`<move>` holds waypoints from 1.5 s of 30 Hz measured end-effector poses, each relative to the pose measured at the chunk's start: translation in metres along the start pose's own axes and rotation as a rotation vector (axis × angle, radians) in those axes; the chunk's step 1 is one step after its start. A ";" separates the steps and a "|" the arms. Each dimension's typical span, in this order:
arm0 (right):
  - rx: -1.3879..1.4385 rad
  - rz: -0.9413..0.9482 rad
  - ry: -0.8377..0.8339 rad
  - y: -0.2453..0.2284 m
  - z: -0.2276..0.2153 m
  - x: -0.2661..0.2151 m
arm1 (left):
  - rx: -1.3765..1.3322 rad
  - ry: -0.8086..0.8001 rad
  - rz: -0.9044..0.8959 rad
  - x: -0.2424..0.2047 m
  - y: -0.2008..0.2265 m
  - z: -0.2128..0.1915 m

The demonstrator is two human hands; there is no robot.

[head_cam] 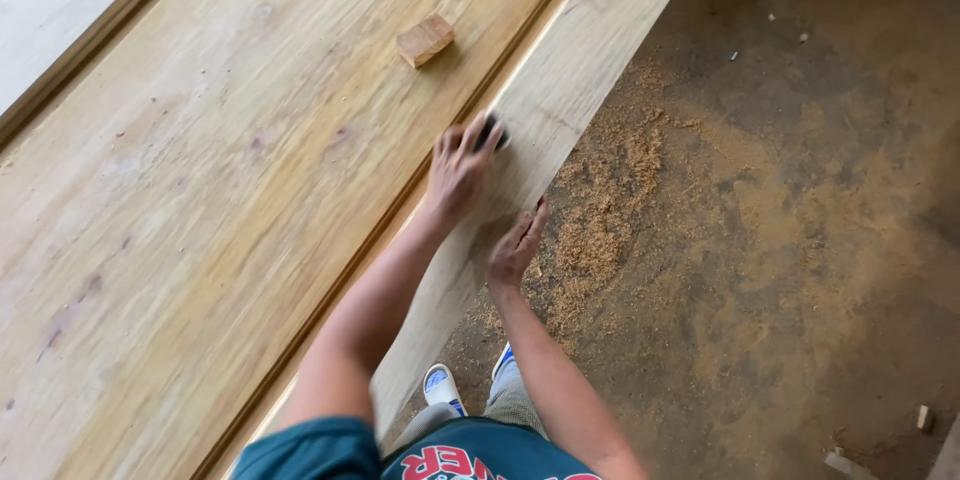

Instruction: Sand the edges and surface of a wooden door frame using sandpaper to achieve a smooth finish.

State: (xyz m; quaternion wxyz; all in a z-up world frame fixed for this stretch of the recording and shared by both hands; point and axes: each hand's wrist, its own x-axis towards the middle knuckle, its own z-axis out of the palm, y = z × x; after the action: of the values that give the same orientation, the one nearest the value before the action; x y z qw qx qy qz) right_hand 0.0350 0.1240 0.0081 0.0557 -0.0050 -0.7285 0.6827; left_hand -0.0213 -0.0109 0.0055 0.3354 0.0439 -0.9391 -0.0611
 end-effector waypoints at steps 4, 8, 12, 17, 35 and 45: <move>0.067 0.064 0.048 -0.019 0.004 -0.003 | 0.014 -0.008 -0.044 0.072 -0.009 0.064; 0.030 0.067 0.024 -0.013 0.000 -0.005 | -0.034 -0.041 -0.029 0.048 -0.006 0.033; -0.056 0.034 0.018 -0.017 -0.005 -0.008 | -0.082 -0.041 -0.009 -0.047 0.012 -0.069; -0.028 -0.003 0.037 -0.013 -0.003 -0.005 | -0.027 -0.059 -0.031 -0.078 0.020 -0.093; 0.122 0.072 0.041 -0.025 -0.001 -0.006 | -0.089 -0.070 0.015 -0.050 0.019 -0.066; 0.217 0.174 0.037 -0.020 0.004 -0.001 | -0.149 -0.043 0.031 0.009 0.039 -0.002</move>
State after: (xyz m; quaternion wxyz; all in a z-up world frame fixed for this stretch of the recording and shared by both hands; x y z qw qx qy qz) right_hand 0.0366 0.1185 0.0280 0.0100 -0.0748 -0.6460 0.7596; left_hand -0.0282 0.0268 0.0181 0.3184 0.0029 -0.9395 -0.1265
